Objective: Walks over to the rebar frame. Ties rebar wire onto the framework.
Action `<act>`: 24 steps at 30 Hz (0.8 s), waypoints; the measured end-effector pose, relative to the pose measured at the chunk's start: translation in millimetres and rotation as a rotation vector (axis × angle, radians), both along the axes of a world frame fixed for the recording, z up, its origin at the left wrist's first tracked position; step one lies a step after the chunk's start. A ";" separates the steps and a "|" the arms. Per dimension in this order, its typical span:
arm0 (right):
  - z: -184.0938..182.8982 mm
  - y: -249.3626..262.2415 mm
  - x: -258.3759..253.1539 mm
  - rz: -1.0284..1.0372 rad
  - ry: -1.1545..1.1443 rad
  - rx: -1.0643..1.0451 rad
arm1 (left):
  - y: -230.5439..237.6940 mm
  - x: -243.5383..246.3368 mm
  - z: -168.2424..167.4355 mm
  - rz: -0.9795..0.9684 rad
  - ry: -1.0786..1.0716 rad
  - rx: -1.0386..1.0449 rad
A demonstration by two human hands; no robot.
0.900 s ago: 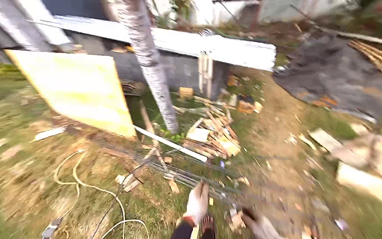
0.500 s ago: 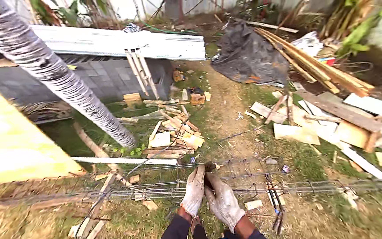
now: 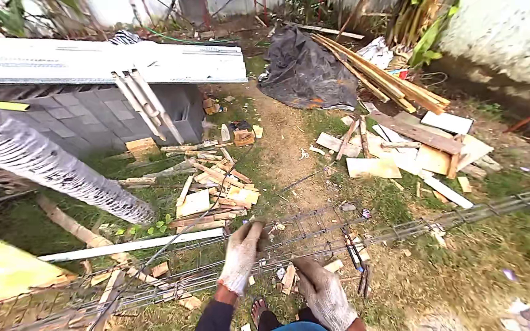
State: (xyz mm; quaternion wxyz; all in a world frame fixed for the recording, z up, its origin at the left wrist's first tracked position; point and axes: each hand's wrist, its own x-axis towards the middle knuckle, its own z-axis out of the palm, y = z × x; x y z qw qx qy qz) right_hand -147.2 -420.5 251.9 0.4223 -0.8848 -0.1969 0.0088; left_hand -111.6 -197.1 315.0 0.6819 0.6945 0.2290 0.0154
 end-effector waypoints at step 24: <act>52.3 51.9 30.1 0.323 0.270 -0.077 | 9.7 -57.5 -2.7 -0.193 -0.107 0.209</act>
